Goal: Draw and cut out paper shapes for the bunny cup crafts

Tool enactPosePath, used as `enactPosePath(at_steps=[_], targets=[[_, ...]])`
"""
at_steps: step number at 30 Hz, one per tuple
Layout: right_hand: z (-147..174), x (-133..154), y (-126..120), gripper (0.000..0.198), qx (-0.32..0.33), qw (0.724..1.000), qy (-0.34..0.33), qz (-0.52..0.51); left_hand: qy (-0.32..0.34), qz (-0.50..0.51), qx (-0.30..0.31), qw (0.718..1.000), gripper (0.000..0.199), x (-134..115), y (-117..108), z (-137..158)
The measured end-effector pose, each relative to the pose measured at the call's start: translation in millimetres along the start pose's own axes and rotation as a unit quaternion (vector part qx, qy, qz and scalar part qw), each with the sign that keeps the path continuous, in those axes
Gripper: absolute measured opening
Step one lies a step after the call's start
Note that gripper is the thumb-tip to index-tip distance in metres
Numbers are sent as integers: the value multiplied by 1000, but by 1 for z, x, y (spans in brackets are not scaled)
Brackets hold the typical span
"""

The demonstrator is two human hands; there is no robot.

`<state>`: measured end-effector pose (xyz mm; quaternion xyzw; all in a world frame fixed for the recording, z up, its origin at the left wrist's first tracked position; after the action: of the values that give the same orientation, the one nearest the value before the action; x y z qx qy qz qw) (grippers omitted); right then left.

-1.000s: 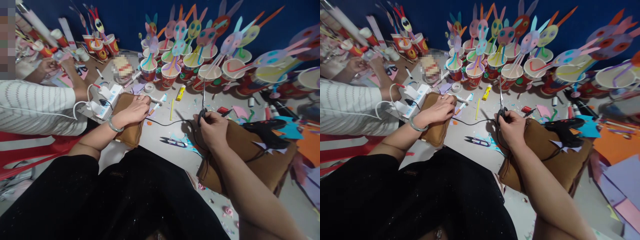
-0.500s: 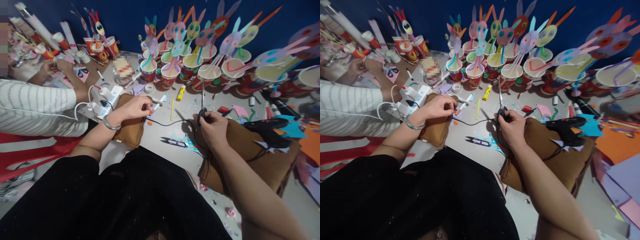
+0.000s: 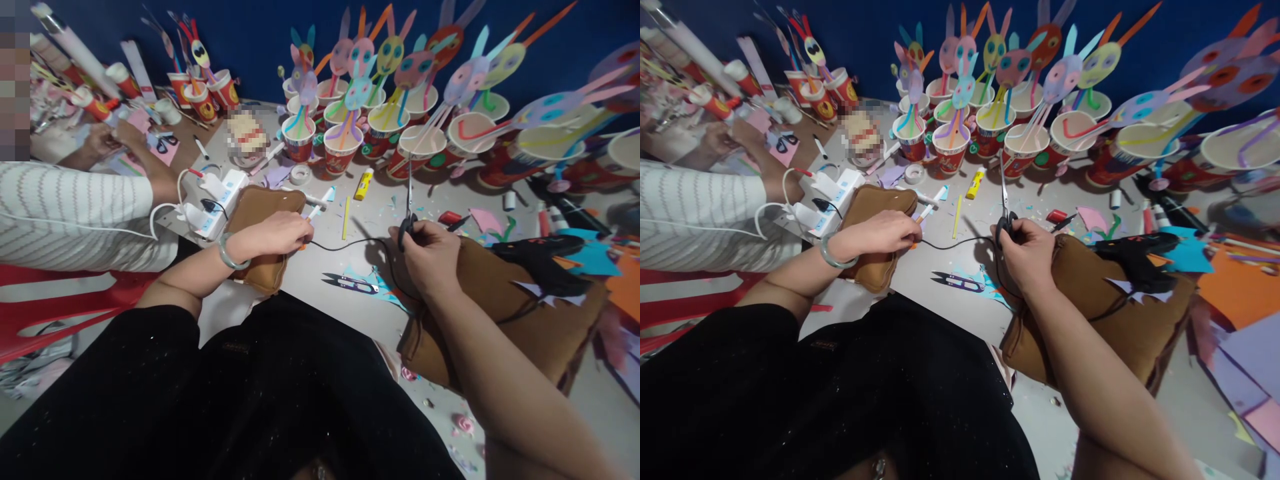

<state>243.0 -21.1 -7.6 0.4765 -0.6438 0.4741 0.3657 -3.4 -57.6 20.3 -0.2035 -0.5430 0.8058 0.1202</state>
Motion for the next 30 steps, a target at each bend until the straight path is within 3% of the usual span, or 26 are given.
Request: enactPosePath(at_steps=[4, 15, 20, 23, 25, 30], targets=[[0, 2, 0, 33, 6, 1000, -1, 3, -1, -56, -7, 998, 19, -5, 4, 2], [0, 3, 1, 31, 3, 1000, -2, 1, 22, -87, 30, 996, 21, -10, 2, 0], [1, 3, 1, 32, 10, 1000, 2, 10, 68, 44, 58, 995, 13, -10, -18, -8], [0, 2, 1, 33, 10, 1000, 10, 2, 91, 162, 1, 983, 13, -19, -50, -25], [0, 3, 0, 34, 2, 1000, 12, -5, 83, 184, -24, 979, 13, -27, -62, -44], [2, 5, -4, 33, -8, 1000, 27, -13, 83, 70, -28, 994, 11, -53, -46, -100]])
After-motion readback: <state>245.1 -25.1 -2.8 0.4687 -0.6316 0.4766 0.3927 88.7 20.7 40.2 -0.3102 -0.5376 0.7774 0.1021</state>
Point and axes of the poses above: each hand's wrist, its own z-axis away from the middle knuckle, its own y-axis out of the palm, x = y × z, the point moved 7 cm from there along -z, towards the middle knuckle, and after that the axes turned 6 degrees about -y, right-handed, at the moved point
